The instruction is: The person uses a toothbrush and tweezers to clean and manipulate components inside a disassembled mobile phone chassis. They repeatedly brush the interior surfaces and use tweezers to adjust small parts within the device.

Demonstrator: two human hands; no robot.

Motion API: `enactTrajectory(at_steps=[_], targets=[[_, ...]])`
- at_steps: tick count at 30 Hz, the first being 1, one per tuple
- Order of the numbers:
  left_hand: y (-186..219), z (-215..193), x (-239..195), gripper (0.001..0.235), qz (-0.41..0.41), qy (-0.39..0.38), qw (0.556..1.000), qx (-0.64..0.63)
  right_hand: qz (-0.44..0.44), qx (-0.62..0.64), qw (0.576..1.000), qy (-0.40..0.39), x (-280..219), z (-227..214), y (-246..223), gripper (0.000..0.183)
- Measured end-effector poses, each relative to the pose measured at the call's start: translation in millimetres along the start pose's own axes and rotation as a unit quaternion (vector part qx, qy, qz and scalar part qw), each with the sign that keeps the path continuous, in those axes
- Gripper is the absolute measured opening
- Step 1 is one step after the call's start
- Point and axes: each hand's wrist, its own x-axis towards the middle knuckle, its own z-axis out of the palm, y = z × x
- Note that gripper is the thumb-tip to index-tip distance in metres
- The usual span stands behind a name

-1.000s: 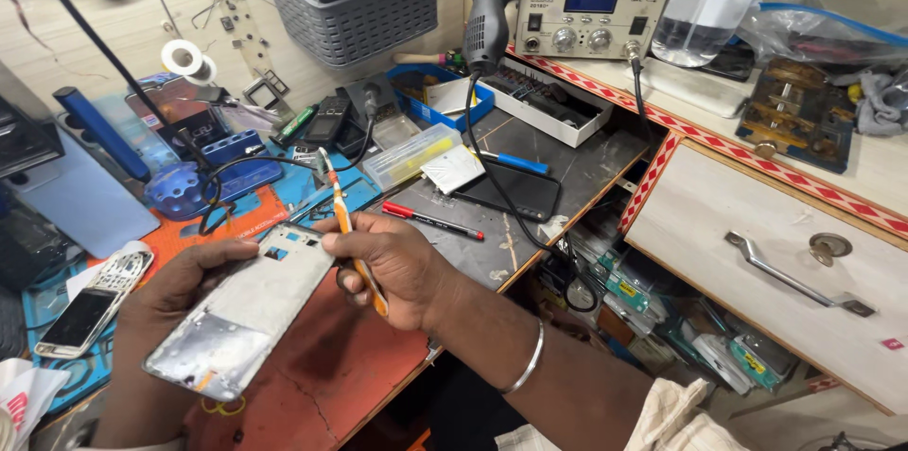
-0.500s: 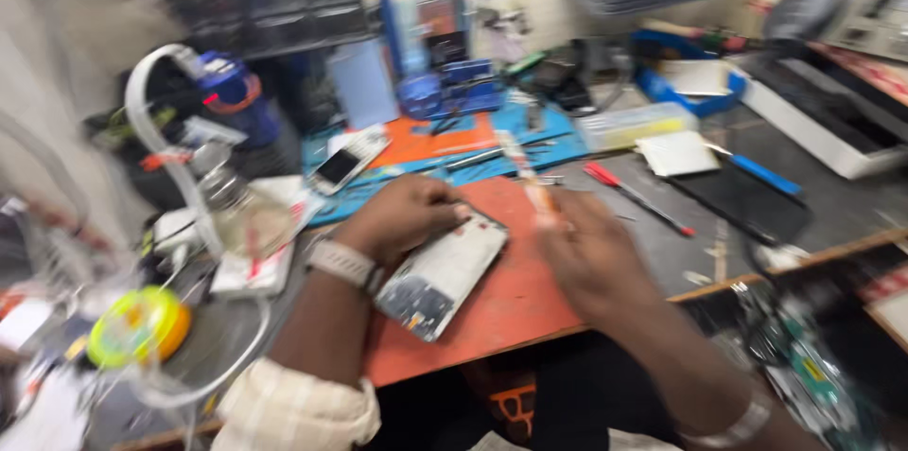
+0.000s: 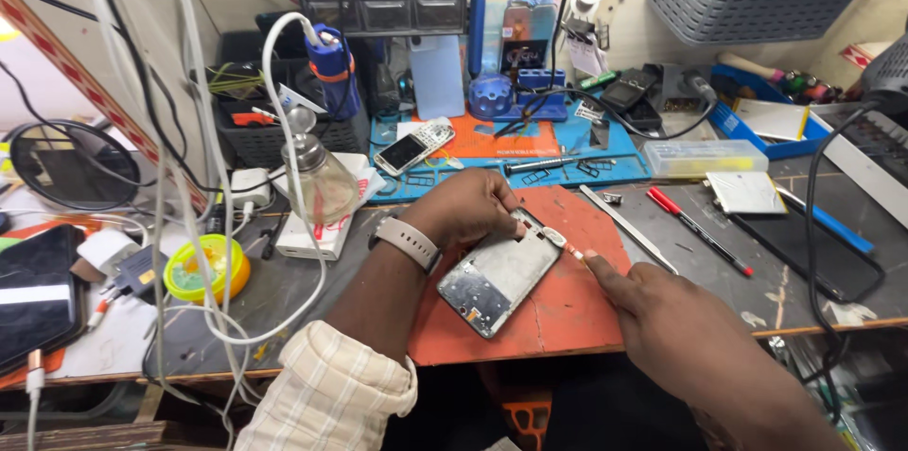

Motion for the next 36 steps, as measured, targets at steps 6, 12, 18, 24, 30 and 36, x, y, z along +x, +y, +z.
enactTrajectory(at_steps=[6, 12, 18, 24, 30, 36], targets=[[-5, 1, 6, 0.024, -0.043, 0.0, 0.998, -0.036, -0.118, 0.026, 0.99, 0.068, 19, -31, -33, 0.057], [-6, -2, 9, 0.023, -0.055, -0.022, 0.993, -0.098, 0.022, 0.052, 0.997, -0.052, 13, -38, -27, 0.061], [-11, 3, 14, 0.022, -0.049, -0.027, 0.993, -0.102, -0.072, 0.016, 0.997, 0.009, 5, -47, -35, 0.06], [-13, 1, 9, 0.033, 0.027, -0.02, 0.996, -0.088, 0.047, -0.01, 0.993, -0.103, -13, -48, -30, 0.06], [-9, 10, 13, 0.026, 0.017, -0.018, 0.997, -0.067, -0.061, 0.062, 0.996, -0.015, -12, -5, -5, 0.063], [10, 23, 7, 0.009, 0.022, 0.179, 0.975, -0.128, -0.076, 0.046, 0.996, 0.027, 8, -29, -25, 0.062]])
